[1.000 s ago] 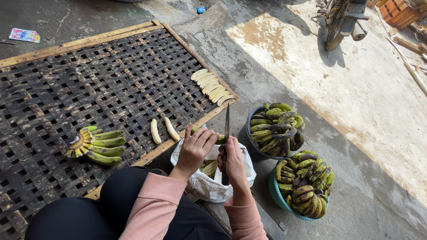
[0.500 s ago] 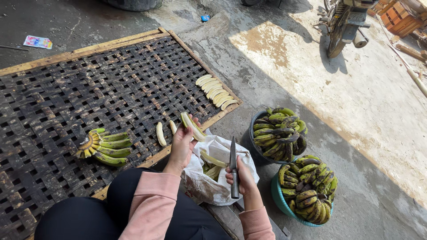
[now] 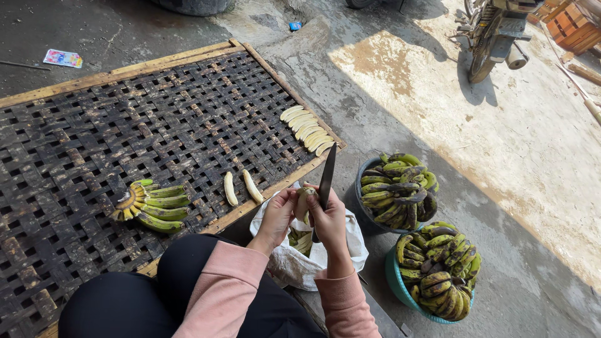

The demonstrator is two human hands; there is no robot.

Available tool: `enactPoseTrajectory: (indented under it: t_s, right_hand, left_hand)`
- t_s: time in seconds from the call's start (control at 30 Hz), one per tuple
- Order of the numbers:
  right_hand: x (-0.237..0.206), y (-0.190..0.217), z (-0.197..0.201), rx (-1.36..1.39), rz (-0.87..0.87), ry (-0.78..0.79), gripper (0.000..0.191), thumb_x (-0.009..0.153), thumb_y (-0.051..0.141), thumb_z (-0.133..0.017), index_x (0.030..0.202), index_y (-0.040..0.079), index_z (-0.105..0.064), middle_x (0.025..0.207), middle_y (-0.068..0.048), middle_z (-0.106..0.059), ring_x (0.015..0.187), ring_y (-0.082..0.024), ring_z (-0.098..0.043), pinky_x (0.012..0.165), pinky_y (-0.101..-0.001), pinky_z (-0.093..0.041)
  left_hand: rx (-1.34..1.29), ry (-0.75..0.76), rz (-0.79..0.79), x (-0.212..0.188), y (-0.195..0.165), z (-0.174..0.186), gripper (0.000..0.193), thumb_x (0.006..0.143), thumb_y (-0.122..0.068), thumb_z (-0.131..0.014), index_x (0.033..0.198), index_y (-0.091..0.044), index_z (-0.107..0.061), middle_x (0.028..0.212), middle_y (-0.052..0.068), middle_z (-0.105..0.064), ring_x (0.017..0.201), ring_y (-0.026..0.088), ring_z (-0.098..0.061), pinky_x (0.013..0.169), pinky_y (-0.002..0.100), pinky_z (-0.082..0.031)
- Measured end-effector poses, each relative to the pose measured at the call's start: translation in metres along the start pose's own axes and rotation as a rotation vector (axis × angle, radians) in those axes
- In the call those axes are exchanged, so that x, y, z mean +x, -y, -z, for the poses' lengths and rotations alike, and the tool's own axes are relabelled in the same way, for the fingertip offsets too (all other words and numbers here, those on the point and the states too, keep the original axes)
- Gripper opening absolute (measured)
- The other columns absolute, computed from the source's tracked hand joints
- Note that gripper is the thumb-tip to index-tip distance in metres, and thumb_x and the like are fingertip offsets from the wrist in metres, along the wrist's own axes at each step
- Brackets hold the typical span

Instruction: The person sits on the ground and peels green bananas with a knife, cutting the peel and pulling it off by hand. Peeled bananas are placed in rows on a woven bamboo mat, and discarded peels are dropped into a white sack beside them.

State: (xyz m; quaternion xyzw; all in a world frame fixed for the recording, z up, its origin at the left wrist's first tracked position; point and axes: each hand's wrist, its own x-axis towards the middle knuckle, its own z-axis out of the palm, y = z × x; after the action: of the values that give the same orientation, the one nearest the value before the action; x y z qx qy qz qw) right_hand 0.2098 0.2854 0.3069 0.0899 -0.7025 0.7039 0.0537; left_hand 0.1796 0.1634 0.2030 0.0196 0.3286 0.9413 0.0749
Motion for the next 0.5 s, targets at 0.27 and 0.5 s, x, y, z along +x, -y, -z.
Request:
enactPoseTrajectory:
  t_s: [0.27, 0.5]
  right_hand:
    - [-0.007, -0.004, 0.014, -0.334, 0.328, 0.081, 0.01, 0.104, 0.011, -0.064, 0.105, 0.002, -0.068, 0.085, 0.001, -0.064, 0.073, -0.005, -0.058, 0.064, -0.0202, -0.046]
    - [-0.004, -0.011, 0.025, -0.021, -0.221, 0.083, 0.018, 0.103, 0.017, -0.063, 0.1, 0.0, -0.068, 0.068, -0.003, -0.06, 0.053, -0.008, -0.052, 0.046, -0.0233, -0.04]
  left_hand:
    - [0.321, -0.02, 0.471, -0.007, -0.007, 0.0, 0.058, 0.092, -0.062, -0.055, 0.115, -0.01, -0.066, 0.103, 0.001, -0.069, 0.089, 0.009, -0.067, 0.077, 0.028, -0.057]
    - [0.281, 0.478, 0.289, -0.012, -0.03, 0.002, 0.074, 0.084, -0.053, -0.07, 0.143, -0.013, -0.052, 0.109, 0.0, -0.068, 0.106, 0.013, -0.065, 0.087, 0.029, -0.058]
